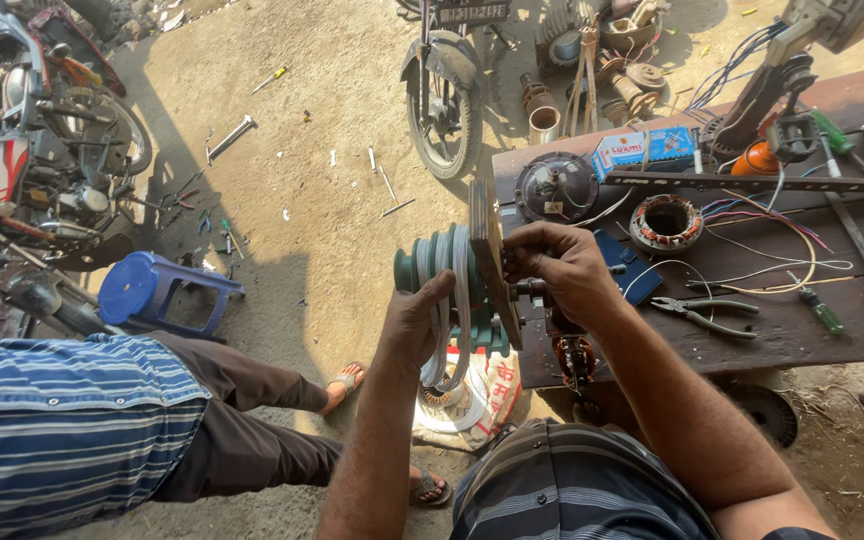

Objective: The person winds white wire onto a green plastic spool mounted on a bench. They use pliers to cut the wire and continue winding it in layers. The person also handles a bundle of wire and adjusts the spool during the process.

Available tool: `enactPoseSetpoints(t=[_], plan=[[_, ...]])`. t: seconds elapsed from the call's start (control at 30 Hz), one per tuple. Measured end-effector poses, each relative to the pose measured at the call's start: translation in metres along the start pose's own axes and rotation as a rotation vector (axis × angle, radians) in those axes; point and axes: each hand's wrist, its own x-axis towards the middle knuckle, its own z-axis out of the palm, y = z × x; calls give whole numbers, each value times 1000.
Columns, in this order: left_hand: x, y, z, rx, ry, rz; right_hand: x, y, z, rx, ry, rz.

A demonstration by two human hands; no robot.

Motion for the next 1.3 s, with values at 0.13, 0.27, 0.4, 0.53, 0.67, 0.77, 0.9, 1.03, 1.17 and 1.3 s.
enactPoseSetpoints(t=[0.13, 0.27, 0.4, 0.53, 0.67, 0.77, 0.9, 1.03, 1.17, 1.3], plan=[[0, -3, -7, -33, -46, 29, -8, -4, 10, -57, -49, -81], [-1, -7, -13, -51, -36, 19, -13, -4, 18, -294, 23, -246], [2, -8, -16, -44, -16, 10, -8, -6, 15, -536, 70, -284], [4, -8, -18, -34, -19, 16, 1, -12, 7, -713, -71, -538], [1, -6, -16, -38, -29, 18, 4, -19, 5, -765, -95, -567], [0, -6, -11, -36, 7, 5, 5, -24, 4, -793, -120, -599], [-3, -4, -7, -17, -34, 21, 5, -26, 2, -780, -144, -554], [-4, -4, -4, 28, -12, 11, 6, -25, -3, -459, -162, -253], [-5, -5, -4, 23, 4, 9, 5, -26, -2, -672, -140, -370], [-6, -6, -4, 33, -4, 38, 4, -31, 1, -797, -143, -491]])
